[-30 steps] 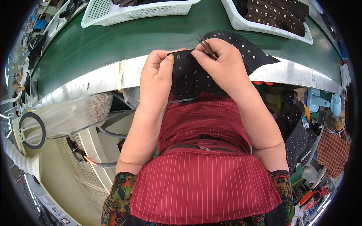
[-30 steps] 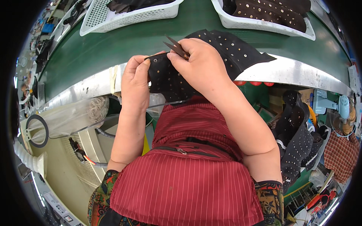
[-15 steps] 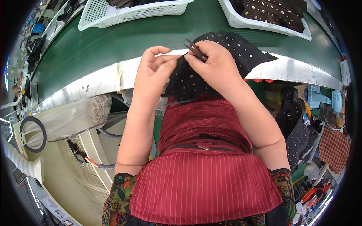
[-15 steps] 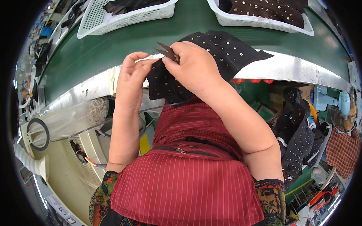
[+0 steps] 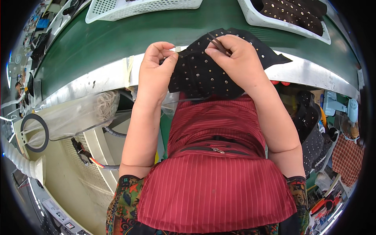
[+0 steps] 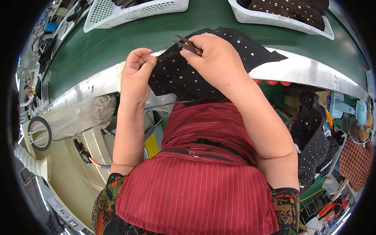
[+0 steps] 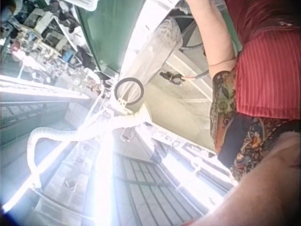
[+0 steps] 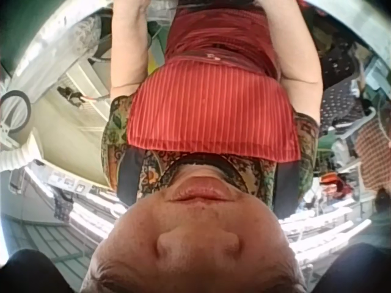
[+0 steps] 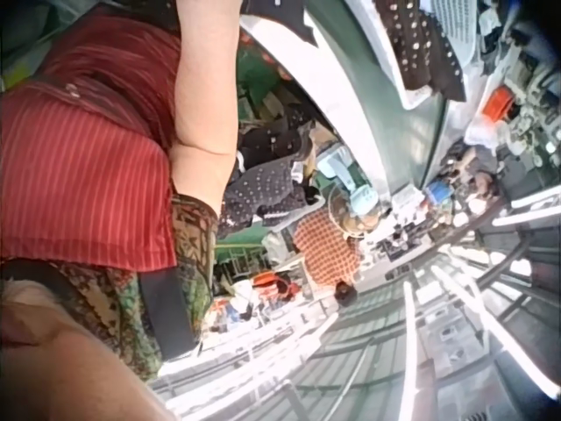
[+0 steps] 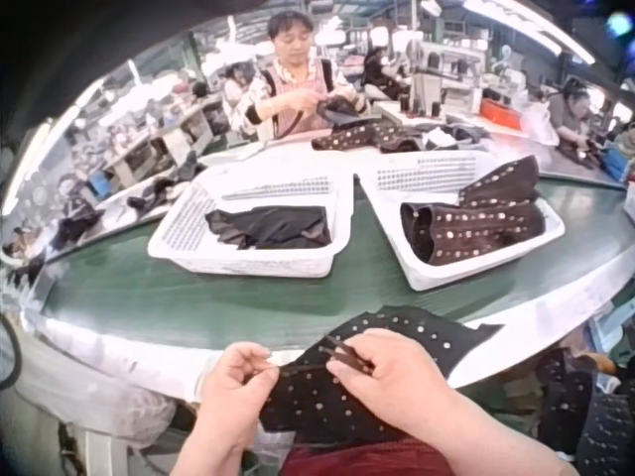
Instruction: The person trims the edges of black fabric pieces with gold studs using scissors. They handle the fabric pieces one by one, cutting along the edges and occasionally adjusting the material. The person places the trimmed pieces into a white basket on the table.
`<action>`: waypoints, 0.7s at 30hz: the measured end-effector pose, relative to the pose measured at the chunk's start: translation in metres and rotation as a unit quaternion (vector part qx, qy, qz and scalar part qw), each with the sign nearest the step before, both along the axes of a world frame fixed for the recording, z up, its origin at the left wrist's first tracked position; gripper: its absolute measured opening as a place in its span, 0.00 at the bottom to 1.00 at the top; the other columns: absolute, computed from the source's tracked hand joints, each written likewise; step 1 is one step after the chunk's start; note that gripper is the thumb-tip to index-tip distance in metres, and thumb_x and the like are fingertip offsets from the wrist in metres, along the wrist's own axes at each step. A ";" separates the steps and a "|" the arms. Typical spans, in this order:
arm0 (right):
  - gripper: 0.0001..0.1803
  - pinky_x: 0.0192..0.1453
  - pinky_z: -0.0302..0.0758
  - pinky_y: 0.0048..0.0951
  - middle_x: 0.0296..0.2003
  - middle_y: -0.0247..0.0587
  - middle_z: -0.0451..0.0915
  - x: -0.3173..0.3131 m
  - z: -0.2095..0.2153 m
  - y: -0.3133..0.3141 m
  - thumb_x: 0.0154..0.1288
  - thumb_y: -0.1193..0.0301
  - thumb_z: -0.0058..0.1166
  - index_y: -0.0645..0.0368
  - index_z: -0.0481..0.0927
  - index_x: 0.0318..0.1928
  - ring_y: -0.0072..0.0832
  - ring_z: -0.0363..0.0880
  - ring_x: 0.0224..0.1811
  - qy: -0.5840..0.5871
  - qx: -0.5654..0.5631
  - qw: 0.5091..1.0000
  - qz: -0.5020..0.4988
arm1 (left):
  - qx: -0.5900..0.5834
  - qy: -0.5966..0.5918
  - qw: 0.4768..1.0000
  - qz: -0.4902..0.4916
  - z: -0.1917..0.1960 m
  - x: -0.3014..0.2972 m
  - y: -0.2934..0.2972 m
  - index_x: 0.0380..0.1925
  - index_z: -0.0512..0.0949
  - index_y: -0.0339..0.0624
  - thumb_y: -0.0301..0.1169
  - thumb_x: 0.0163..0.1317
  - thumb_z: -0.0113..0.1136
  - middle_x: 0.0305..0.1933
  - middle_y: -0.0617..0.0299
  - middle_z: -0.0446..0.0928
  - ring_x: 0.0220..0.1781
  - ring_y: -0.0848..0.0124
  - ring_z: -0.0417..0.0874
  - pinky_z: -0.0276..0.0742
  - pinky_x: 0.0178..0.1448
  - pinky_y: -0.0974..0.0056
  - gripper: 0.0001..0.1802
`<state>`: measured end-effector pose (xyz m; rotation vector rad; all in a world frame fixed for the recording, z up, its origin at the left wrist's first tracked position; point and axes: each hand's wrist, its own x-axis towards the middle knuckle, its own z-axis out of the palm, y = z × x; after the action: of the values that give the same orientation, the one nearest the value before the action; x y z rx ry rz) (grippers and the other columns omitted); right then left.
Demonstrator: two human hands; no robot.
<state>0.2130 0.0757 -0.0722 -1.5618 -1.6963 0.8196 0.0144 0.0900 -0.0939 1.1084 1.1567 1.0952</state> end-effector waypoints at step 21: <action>0.12 0.36 0.70 0.32 0.27 0.42 0.75 -0.011 -0.015 0.015 0.59 0.66 0.56 0.64 0.78 0.34 0.32 0.73 0.30 -0.022 0.011 1.000 -0.011 | -0.050 -0.145 0.988 -0.038 -0.003 -0.007 -0.005 0.31 0.67 0.46 0.17 0.56 0.53 0.35 0.66 0.71 0.38 0.78 0.70 0.67 0.44 0.73 0.10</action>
<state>0.2020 0.0910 -0.0868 -1.5915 -1.7106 0.7574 0.0073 0.0854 -0.0971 0.8762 0.9216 1.0862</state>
